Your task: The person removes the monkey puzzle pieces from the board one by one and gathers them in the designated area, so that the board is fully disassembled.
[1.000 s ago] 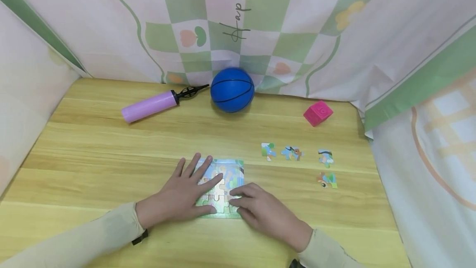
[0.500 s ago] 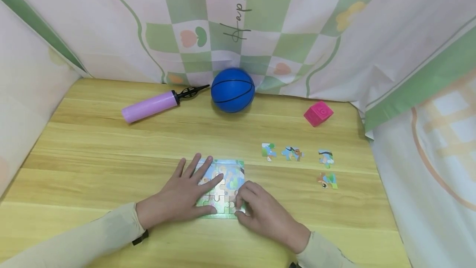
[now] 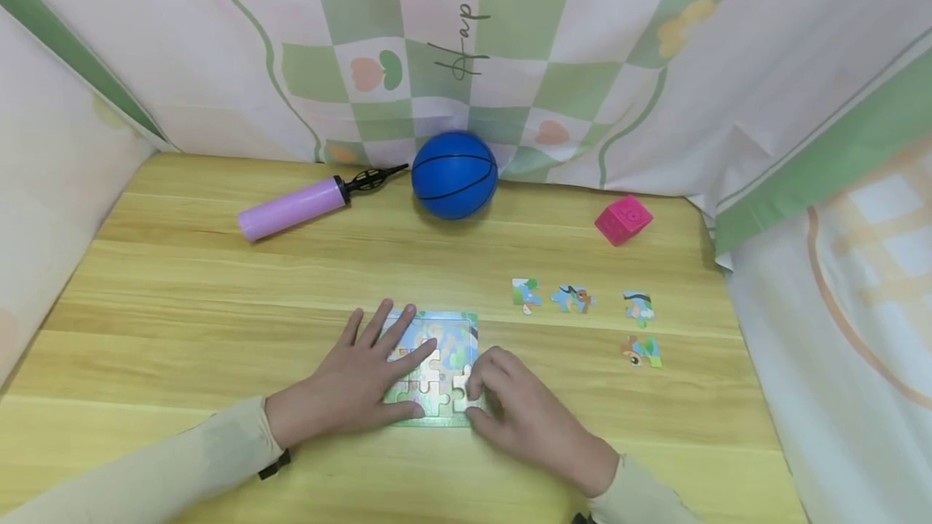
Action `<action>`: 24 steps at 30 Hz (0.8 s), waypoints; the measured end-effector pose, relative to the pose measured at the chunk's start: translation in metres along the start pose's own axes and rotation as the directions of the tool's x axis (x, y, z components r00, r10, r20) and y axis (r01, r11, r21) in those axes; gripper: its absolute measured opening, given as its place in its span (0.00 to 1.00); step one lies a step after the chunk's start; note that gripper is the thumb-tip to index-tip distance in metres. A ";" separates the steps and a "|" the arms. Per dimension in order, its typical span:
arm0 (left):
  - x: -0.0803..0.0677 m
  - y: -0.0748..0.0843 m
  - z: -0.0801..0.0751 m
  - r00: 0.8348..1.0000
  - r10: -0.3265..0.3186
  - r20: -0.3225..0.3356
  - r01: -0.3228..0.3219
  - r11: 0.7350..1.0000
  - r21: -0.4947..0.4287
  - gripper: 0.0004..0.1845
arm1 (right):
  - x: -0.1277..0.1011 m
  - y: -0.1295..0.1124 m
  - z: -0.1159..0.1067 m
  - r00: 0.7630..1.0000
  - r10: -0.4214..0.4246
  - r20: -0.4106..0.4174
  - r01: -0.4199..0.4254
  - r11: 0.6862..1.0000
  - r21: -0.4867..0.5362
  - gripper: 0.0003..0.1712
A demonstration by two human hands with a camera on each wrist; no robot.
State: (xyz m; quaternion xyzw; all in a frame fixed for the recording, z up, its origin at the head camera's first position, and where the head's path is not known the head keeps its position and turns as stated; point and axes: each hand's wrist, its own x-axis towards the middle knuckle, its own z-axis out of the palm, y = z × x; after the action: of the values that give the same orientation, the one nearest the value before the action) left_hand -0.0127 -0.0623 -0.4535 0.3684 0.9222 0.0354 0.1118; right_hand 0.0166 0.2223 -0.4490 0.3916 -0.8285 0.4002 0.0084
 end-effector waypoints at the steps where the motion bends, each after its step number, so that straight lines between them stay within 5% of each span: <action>1: 0.000 0.000 0.000 1.000 -0.001 0.003 0.001 1.000 0.003 0.46 | -0.002 0.002 -0.005 1.000 -0.006 -0.012 0.006 1.000 -0.017 0.19; 8: 0.001 0.000 0.001 1.000 0.002 0.002 -0.002 1.000 0.001 0.46 | -0.032 0.044 -0.061 0.997 -0.038 -0.074 0.030 0.993 -0.112 0.16; 13: 0.001 -0.001 0.002 1.000 0.000 0.003 0.000 1.000 0.007 0.46 | -0.056 0.071 -0.096 0.997 0.064 -0.052 -0.071 0.984 -0.161 0.21; 20: 0.002 0.000 0.002 1.000 0.008 -0.011 -0.007 1.000 0.011 0.46 | -0.066 0.083 -0.104 0.992 0.126 -0.020 -0.128 0.975 -0.181 0.23; 24: 0.002 0.000 0.002 1.000 0.003 -0.003 -0.003 1.000 0.010 0.46 | -0.066 0.084 -0.101 0.995 0.087 -0.041 -0.093 0.980 -0.173 0.23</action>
State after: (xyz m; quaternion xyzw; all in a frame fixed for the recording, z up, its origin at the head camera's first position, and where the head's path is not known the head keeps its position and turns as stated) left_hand -0.0138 -0.0612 -0.4560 0.3704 0.9220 0.0314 0.1083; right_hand -0.0227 0.3641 -0.4572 0.3447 -0.8771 0.3324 0.0383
